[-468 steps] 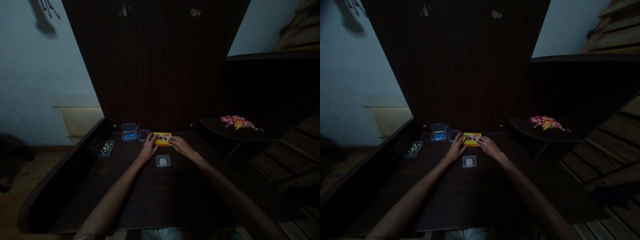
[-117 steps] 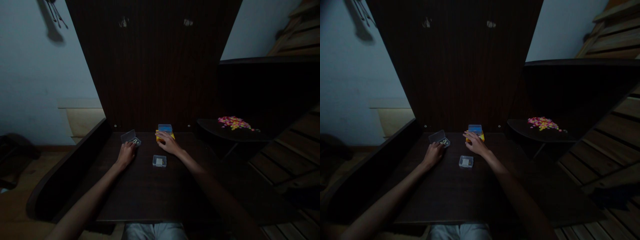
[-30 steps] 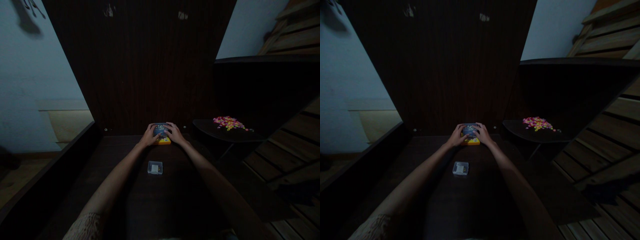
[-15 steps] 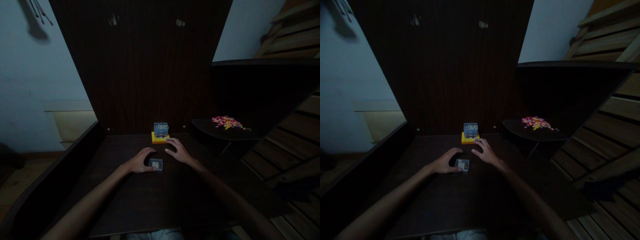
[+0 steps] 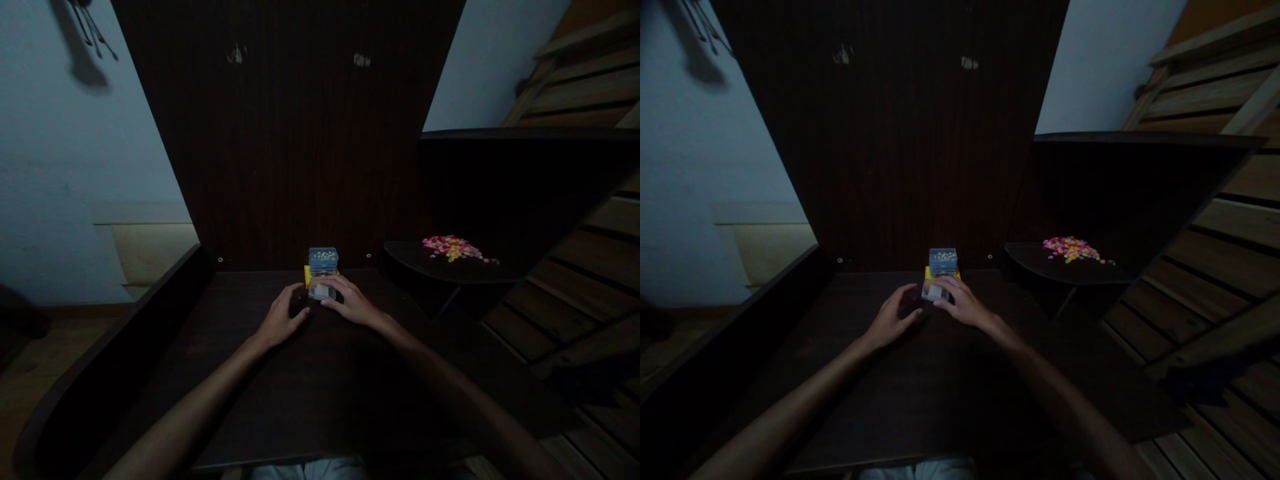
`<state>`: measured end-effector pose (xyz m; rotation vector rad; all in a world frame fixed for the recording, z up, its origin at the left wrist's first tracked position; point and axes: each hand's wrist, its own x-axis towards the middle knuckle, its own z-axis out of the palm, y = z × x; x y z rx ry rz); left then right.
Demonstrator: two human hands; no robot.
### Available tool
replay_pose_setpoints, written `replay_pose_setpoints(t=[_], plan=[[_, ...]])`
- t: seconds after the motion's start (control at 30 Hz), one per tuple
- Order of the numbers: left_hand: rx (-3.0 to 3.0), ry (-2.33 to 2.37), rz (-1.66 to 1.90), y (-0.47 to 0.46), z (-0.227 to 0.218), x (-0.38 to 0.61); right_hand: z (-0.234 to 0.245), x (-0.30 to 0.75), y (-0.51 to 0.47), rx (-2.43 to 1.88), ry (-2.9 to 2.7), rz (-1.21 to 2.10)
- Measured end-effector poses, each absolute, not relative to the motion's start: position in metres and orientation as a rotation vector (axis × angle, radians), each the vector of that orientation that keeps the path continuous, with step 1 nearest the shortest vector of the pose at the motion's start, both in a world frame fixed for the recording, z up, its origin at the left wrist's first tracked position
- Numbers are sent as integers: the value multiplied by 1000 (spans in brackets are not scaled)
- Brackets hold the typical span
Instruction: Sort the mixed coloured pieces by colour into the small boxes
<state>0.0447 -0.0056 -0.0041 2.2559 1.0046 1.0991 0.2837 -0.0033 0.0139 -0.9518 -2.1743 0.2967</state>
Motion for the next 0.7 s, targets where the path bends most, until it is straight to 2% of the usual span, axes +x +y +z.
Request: replay_pose_setpoints(t=[0.23,0.47,0.7], plan=[[2580,938,851,-22,-6,36,57,310,73,-1085,-2123,28],[2695,926,668,-19,-19,16,55,305,120,-1189,-2206,-28],[2614,961,727,-20,-24,7,46,305,132,-1291,-2193,-198]])
